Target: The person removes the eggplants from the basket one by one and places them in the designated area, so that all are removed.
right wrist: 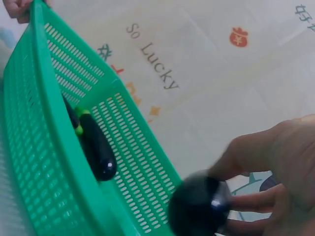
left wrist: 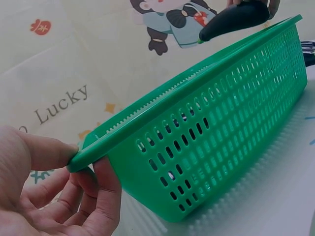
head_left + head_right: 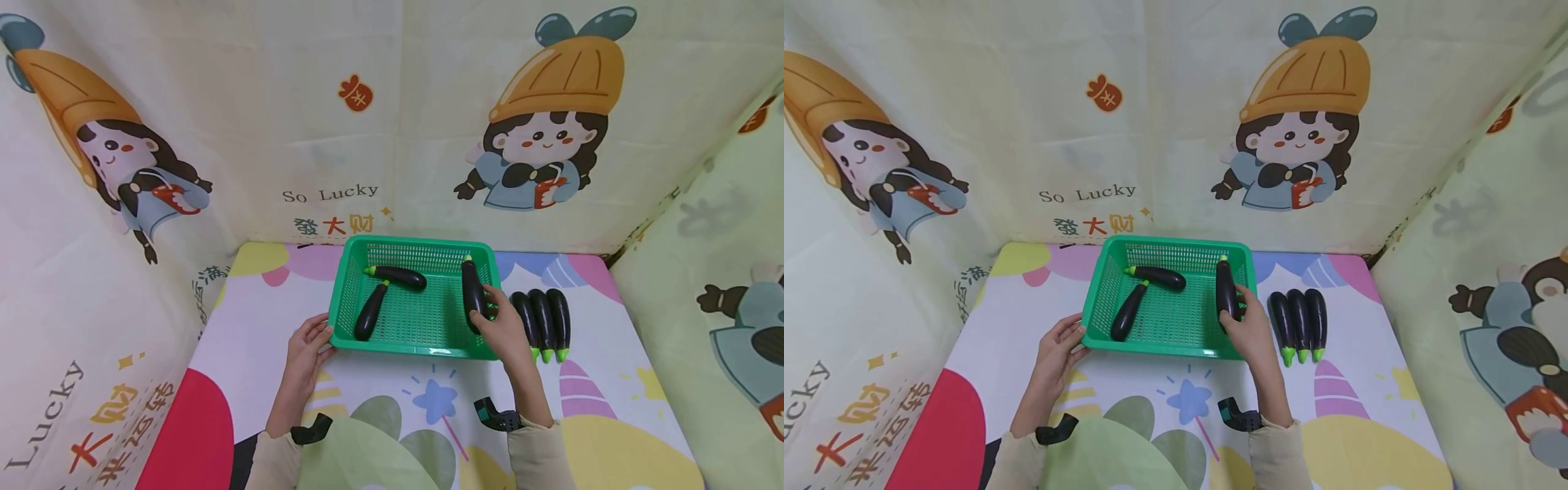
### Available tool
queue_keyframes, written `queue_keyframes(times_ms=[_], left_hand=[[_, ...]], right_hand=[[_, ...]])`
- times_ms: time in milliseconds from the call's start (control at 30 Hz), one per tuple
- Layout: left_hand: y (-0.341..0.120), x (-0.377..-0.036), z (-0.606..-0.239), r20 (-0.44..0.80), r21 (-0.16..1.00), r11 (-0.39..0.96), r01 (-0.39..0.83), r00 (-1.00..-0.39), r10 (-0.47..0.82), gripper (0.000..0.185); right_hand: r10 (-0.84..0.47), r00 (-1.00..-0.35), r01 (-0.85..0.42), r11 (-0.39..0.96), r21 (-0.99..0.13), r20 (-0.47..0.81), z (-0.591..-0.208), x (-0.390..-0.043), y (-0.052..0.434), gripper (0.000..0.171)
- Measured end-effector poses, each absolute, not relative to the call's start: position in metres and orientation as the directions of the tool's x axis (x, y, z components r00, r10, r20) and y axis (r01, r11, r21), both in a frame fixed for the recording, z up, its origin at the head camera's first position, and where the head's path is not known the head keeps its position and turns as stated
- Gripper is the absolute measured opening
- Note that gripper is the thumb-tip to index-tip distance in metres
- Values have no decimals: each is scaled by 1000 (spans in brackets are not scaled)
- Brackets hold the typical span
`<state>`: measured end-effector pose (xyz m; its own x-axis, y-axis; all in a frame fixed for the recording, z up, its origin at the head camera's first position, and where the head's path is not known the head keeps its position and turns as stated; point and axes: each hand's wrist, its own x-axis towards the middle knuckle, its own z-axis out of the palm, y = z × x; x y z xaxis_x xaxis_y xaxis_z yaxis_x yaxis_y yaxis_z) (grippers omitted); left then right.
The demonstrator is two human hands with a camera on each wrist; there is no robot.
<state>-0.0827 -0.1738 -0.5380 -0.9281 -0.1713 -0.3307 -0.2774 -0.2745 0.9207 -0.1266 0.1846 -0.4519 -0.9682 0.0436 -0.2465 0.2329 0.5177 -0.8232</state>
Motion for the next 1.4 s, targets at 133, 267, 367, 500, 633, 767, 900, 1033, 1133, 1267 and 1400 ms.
queue_keyframes(times_ms=[133,267,367,500,633,767,900,1033,1133,1267,1400], left_hand=[[-174,-83,-539,-342,918,-271,-289,-924,-169,43],[-174,-84,-539,-342,919,-267,-290,-923,-176,43],[-174,-84,-540,-339,920,-267,-286,-923,-179,41],[-173,-84,-539,-334,923,-262,-283,-926,-175,43],[-174,-84,-538,-336,920,-270,-285,-927,-166,45],[-174,-84,-537,-345,915,-280,-292,-925,-161,46],[-174,-85,-536,-348,912,-286,-293,-923,-164,45],[-173,-84,-536,-342,915,-285,-287,-925,-166,45],[-174,-83,-536,-336,918,-278,-283,-927,-166,46],[-173,-83,-536,-334,920,-273,-281,-927,-169,45],[-172,-84,-537,-335,919,-276,-280,-926,-175,44]], right_hand=[[133,-974,227,492,-840,-185,-453,-121,186,64],[236,-969,186,483,-856,-78,-457,-115,188,60],[302,-953,139,478,-867,14,-462,-111,192,56],[360,-928,85,456,-886,97,-469,-105,197,53],[397,-907,53,430,-901,137,-476,-100,203,53],[434,-887,54,441,-896,160,-484,-95,209,53],[463,-869,74,473,-878,176,-495,-91,217,53],[469,-862,90,514,-853,192,-506,-88,226,53],[465,-864,98,532,-841,194,-514,-85,231,52],[449,-877,117,546,-830,171,-522,-81,234,50],[436,-886,139,577,-805,159,-530,-79,235,49]])
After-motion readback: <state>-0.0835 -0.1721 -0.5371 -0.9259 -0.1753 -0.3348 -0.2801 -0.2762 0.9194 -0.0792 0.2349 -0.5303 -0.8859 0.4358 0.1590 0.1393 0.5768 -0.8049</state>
